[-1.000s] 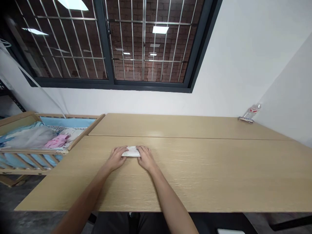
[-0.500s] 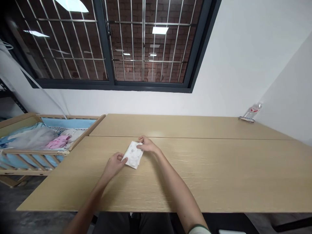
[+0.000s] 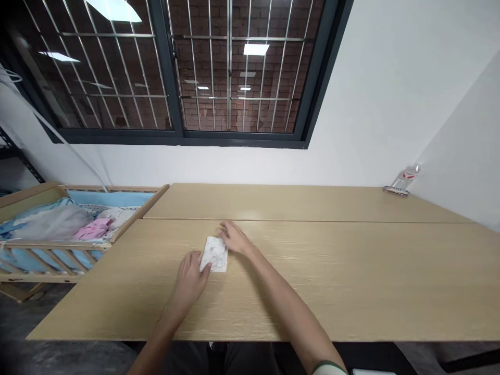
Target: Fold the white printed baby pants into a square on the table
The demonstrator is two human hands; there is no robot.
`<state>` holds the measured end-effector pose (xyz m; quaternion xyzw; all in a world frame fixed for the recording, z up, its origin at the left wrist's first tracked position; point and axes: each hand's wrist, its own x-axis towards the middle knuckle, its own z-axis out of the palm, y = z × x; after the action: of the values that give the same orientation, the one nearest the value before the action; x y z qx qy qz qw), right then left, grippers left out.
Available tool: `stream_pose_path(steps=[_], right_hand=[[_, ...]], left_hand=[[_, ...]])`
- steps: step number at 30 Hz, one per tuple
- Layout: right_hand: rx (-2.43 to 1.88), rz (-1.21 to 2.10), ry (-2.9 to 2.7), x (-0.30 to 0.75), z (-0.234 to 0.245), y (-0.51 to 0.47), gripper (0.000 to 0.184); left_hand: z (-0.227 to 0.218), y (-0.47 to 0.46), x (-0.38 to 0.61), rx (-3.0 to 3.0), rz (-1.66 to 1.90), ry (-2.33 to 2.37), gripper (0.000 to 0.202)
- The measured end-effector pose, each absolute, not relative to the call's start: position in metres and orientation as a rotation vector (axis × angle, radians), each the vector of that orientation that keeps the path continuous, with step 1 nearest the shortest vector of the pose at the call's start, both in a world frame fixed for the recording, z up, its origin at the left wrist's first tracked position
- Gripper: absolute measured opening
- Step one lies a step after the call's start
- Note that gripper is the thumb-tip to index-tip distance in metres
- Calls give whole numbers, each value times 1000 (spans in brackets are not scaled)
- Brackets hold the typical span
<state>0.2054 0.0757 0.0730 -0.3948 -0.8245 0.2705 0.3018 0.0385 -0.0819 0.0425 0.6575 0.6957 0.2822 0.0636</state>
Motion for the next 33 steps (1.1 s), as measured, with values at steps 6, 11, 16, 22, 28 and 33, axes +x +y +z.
stream_pose_path(steps=[6,11,16,22,28,33], right_hand=[[-550,579,-2687,194,109,9,56],[-321,697,-2848,190,105,-21,60],[-344,798,-2861,197,84,-16,56],[-483,846,-2735,206,72,14,50],[-653,907,-2602,214,70,64,53],[-705,856,-2664,214,65,83,59]], left_hand=[[14,-117,79,2321,919,2141,55],[4,-120,90,2400,783,2117,46],[5,-119,87,2408,784,2124,50],[13,-119,92,2272,716,2183,59],[17,-119,92,2210,701,2182,62],[17,-119,94,2203,679,2191,63]])
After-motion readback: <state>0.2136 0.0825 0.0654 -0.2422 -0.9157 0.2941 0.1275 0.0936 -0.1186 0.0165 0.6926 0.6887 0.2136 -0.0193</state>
